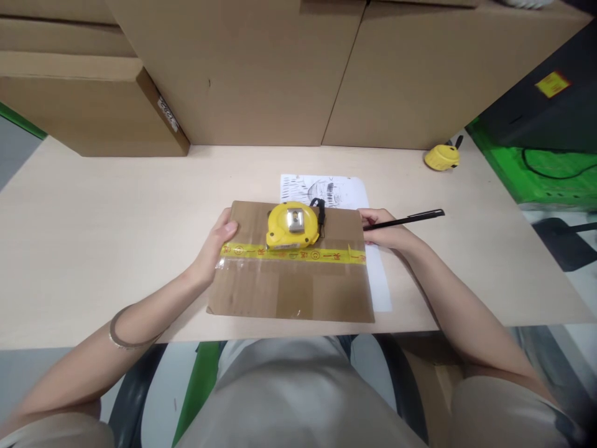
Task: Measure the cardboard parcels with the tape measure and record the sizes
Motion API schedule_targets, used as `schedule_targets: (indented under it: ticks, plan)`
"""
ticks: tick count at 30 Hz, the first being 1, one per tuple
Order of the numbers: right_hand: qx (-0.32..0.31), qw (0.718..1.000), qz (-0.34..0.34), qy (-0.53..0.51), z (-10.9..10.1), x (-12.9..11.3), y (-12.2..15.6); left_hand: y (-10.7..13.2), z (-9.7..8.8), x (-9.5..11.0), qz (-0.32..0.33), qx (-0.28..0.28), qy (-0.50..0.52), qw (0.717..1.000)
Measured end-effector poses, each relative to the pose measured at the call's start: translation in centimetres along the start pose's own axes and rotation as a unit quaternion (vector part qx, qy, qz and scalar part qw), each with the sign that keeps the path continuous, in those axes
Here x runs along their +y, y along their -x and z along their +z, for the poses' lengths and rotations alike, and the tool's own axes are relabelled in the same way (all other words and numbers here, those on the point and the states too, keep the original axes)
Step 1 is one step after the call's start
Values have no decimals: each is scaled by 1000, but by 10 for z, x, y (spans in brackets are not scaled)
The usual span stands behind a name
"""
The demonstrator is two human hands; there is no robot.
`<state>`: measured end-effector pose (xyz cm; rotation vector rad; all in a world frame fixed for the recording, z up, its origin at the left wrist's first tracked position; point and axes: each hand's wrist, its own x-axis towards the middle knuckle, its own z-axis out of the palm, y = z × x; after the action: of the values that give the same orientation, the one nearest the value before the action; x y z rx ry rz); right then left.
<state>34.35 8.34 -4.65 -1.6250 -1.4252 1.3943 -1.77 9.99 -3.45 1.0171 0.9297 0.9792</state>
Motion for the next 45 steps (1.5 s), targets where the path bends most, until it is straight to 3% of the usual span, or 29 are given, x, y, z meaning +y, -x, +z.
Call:
schedule_targets:
  ticks: [45]
  plan:
    - [8, 1000, 3, 16, 1, -1, 1, 0, -3, -3, 2, -15, 7, 1000]
